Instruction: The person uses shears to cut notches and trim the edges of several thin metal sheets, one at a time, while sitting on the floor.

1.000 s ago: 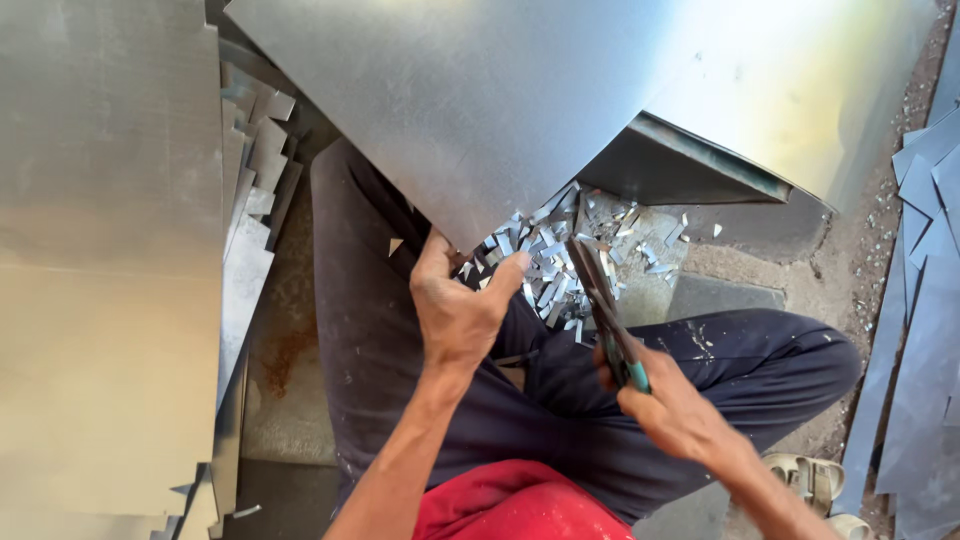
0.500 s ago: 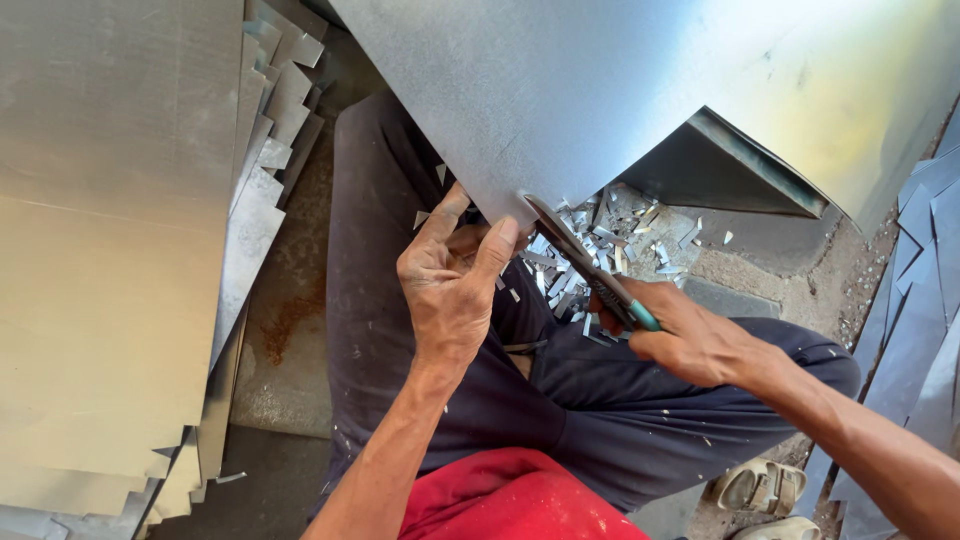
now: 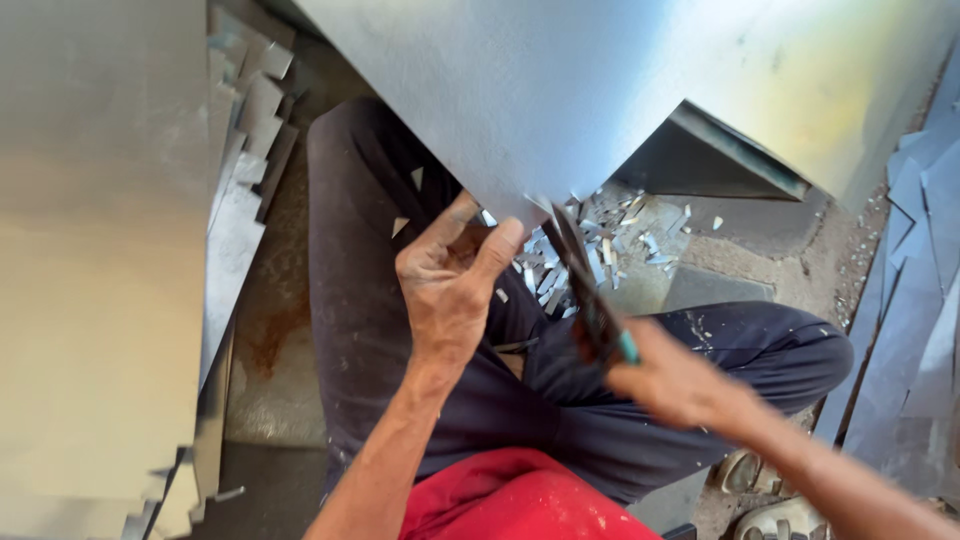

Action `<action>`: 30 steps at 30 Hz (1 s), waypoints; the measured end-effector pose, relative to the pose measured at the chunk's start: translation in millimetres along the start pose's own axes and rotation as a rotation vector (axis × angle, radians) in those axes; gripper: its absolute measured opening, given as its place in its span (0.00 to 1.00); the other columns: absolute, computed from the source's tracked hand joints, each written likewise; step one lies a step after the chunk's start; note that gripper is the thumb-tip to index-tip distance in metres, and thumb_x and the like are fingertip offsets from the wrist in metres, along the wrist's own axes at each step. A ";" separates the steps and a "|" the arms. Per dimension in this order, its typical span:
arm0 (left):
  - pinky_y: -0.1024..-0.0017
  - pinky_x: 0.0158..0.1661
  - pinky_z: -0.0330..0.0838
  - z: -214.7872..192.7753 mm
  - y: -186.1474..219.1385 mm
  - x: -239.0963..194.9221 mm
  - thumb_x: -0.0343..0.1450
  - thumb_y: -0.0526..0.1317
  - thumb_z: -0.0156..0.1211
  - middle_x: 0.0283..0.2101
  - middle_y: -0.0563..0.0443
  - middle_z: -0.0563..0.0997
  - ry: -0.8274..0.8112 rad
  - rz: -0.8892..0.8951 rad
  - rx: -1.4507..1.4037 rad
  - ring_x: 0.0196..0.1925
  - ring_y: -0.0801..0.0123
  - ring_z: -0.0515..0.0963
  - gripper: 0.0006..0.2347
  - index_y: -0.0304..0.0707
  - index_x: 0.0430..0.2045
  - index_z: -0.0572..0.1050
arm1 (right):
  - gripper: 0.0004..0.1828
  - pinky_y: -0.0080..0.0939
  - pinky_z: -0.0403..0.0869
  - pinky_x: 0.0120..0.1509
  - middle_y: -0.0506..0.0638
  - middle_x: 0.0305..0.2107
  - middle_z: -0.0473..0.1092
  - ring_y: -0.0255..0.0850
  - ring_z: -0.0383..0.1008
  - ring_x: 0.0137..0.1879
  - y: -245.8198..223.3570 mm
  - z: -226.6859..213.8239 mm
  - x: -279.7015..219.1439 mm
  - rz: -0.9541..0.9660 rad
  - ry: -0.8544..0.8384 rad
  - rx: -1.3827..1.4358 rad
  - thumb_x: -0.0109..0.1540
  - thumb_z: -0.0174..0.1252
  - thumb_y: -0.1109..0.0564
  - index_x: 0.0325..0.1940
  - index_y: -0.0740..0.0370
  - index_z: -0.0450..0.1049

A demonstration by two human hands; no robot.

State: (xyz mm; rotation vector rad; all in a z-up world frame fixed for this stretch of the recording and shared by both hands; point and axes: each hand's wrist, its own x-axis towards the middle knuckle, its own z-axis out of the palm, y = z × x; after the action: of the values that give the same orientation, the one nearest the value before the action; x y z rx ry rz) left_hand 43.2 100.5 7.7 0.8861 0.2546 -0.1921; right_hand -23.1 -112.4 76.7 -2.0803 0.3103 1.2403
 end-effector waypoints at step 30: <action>0.66 0.56 0.79 0.5 -30.9 27.0 0.70 0.22 0.60 0.55 0.46 0.79 -0.305 -0.031 -0.180 0.56 0.67 0.80 0.24 0.35 0.63 0.65 | 0.18 0.40 0.69 0.35 0.51 0.23 0.69 0.40 0.68 0.30 27.6 75.7 -13.0 -0.063 0.236 0.567 0.47 0.49 0.58 0.39 0.67 0.71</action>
State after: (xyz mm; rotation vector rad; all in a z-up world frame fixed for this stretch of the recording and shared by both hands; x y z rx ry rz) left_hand 60.7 79.4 -22.9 0.6634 0.0003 -0.3243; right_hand -95.7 -84.3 52.2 -1.7178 0.6199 0.7523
